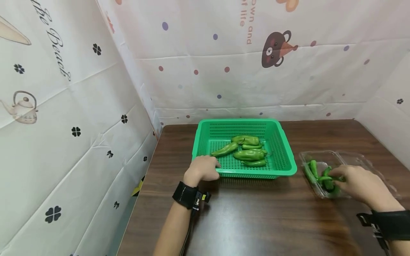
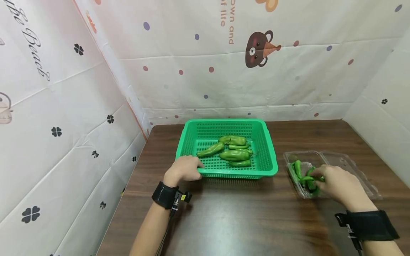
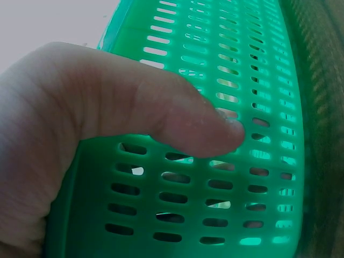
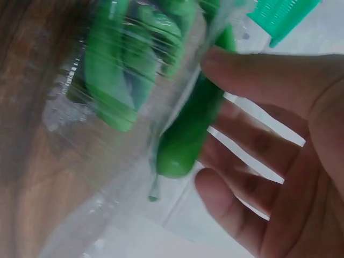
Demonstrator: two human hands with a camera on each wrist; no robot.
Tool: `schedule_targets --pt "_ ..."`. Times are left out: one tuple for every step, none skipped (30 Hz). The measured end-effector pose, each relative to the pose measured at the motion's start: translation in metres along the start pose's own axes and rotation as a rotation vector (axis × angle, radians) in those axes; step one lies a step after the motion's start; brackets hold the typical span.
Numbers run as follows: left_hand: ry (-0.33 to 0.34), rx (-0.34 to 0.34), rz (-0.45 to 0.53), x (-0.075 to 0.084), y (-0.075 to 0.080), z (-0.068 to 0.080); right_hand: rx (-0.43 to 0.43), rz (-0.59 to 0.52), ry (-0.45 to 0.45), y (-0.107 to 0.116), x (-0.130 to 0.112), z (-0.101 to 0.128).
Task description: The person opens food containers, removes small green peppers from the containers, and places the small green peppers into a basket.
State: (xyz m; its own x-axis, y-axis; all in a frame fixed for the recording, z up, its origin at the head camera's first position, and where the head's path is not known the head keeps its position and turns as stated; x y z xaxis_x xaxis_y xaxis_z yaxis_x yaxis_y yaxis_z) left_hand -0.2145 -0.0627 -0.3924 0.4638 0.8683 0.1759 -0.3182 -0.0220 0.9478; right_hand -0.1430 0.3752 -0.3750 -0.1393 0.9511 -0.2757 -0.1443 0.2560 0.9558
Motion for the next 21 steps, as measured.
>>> schedule_targets --pt "0.001 -0.002 0.004 0.0 0.0 0.0 0.031 0.014 0.0 0.005 -0.003 0.0" --pt "0.002 -0.005 0.01 0.0 0.0 0.0 0.062 0.027 -0.001 0.009 -0.007 0.001" --pt "0.003 -0.007 0.016 0.0 0.001 0.001 0.097 0.041 0.0 0.015 -0.011 0.001" --pt "0.003 -0.007 0.019 0.0 0.001 0.001 0.139 0.05 0.002 0.02 -0.015 0.002" --pt "0.004 -0.011 0.022 0.0 0.002 0.002 0.183 0.055 0.01 0.025 -0.021 0.003" --pt "0.005 -0.015 0.025 0.0 0.003 0.002 0.225 0.059 0.025 0.031 -0.027 0.003" --pt "0.004 -0.017 0.026 0.001 0.003 0.002 0.269 0.058 0.04 0.035 -0.033 0.003" --pt "0.003 -0.019 0.025 0.001 0.004 0.002 0.312 0.053 0.058 0.04 -0.04 0.004" --pt "0.002 -0.019 0.026 0.001 0.004 0.002 0.351 0.05 0.08 0.044 -0.046 0.004" --pt "-0.001 -0.02 0.024 0.001 0.004 0.002 0.388 0.049 0.105 0.048 -0.053 0.003" --pt "-0.002 -0.021 0.025 0.001 0.004 0.002 0.415 0.047 0.132 0.052 -0.06 0.003" --pt "-0.005 -0.017 0.023 0.001 0.004 0.002 0.434 0.044 0.15 0.055 -0.067 0.001" --pt "-0.011 -0.012 0.021 0.001 0.004 0.002 0.445 0.037 0.167 0.058 -0.073 -0.001" --pt "-0.015 -0.003 0.018 0.001 0.005 0.002 0.451 0.035 0.186 0.06 -0.079 -0.003" --pt "-0.02 0.003 0.015 0.001 0.005 0.002 0.455 0.035 0.207 0.062 -0.085 -0.006" --pt "-0.023 0.009 0.013 0.001 0.005 0.002 0.455 0.033 0.227 0.063 -0.091 -0.009" --pt "-0.027 0.011 0.012 0.001 0.005 0.002 0.455 0.029 0.251 0.064 -0.096 -0.013" --pt "-0.029 0.012 0.01 0.001 0.006 0.003 0.452 0.024 0.274 0.065 -0.101 -0.016" --pt "-0.03 0.011 0.01 0.0 0.006 0.003 0.446 0.02 0.297 0.065 -0.107 -0.02" --pt "-0.027 0.011 0.013 0.0 0.006 0.003 0.442 0.018 0.319 0.065 -0.112 -0.025" --pt "-0.025 0.007 0.014 -0.001 0.006 0.003 0.436 0.014 0.339 0.065 -0.118 -0.029"
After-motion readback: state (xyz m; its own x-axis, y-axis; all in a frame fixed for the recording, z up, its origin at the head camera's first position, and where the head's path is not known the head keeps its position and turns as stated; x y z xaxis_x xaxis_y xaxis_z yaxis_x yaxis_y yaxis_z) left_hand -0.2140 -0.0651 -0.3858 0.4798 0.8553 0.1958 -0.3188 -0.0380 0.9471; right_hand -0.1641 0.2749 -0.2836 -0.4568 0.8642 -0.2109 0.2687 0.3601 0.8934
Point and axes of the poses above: each hand's wrist, its own z-axis away from the middle knuckle, its own y-axis out of the back of the hand, x = y × z, the point moved 6 cm from there along -z, towards the middle knuckle, and after that the axes turned 7 degrees about -z, right-handed, at the moved point
